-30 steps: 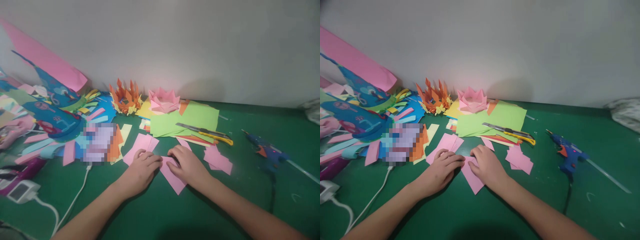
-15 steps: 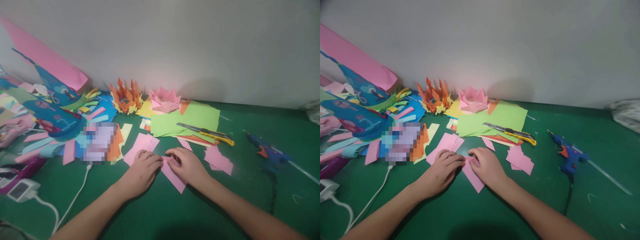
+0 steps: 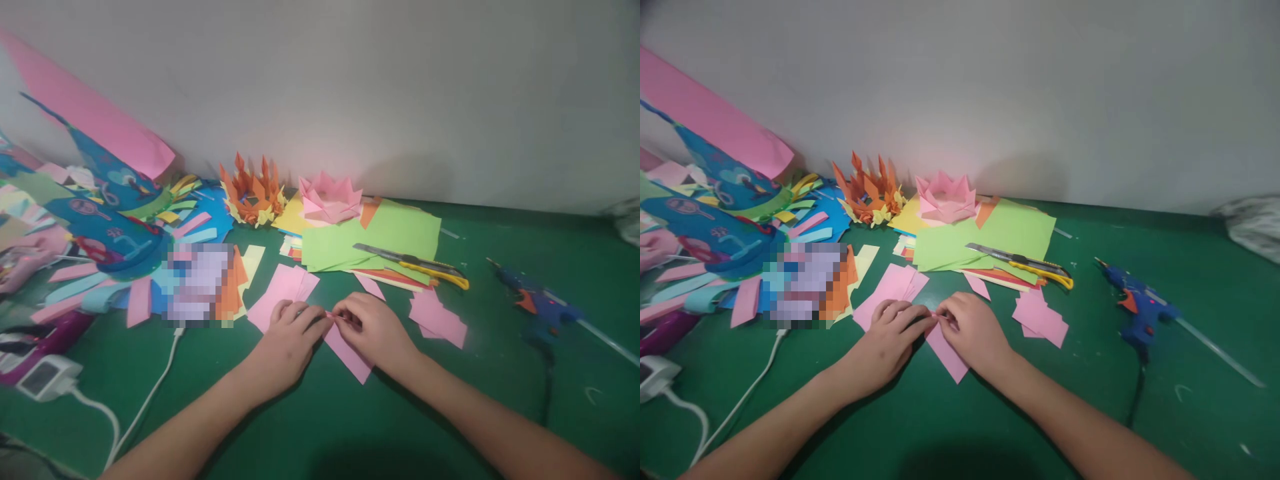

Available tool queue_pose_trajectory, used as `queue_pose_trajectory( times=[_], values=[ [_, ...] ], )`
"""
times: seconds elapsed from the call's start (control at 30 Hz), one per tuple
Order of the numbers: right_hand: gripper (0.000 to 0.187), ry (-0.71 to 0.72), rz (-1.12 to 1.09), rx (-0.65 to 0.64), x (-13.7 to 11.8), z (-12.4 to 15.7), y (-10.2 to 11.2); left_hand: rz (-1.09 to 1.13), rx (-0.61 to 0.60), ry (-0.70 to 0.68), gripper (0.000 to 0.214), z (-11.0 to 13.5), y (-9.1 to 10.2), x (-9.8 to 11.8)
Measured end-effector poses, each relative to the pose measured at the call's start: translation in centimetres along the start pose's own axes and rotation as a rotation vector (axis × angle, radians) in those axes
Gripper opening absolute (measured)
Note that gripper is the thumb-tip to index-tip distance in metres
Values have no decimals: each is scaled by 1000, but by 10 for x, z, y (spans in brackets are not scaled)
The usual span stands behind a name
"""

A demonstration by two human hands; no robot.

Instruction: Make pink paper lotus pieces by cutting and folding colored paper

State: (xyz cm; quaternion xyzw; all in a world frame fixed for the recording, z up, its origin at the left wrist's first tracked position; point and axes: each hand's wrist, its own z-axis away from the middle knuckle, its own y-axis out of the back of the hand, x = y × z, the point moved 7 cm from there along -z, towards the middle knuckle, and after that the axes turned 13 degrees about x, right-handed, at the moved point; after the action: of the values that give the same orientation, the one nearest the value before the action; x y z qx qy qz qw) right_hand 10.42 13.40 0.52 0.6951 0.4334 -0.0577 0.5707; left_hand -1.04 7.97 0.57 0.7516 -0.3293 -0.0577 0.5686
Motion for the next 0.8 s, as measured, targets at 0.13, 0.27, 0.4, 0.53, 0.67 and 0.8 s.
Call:
queue_pose_trajectory(
  times=[0.13,0.27,0.4,0.53,0.67,0.8],
  values=[
    [14,125,-10,8,-6,4,0,-7,-1,7,44,0,0,-1],
    [16,223,-4,20,-10,7,0,34,13,46,36,-2,1,-2],
    [23,321,39,18,-15,10,0,38,33,45,33,-2,4,-1],
    [29,404,95,15,-18,12,-2,35,35,27,34,-1,7,0],
    [28,450,136,21,-19,13,-3,41,39,26,35,0,8,-1],
    [26,523,181,38,-22,15,-4,44,35,23,36,0,7,-1]
  ],
)
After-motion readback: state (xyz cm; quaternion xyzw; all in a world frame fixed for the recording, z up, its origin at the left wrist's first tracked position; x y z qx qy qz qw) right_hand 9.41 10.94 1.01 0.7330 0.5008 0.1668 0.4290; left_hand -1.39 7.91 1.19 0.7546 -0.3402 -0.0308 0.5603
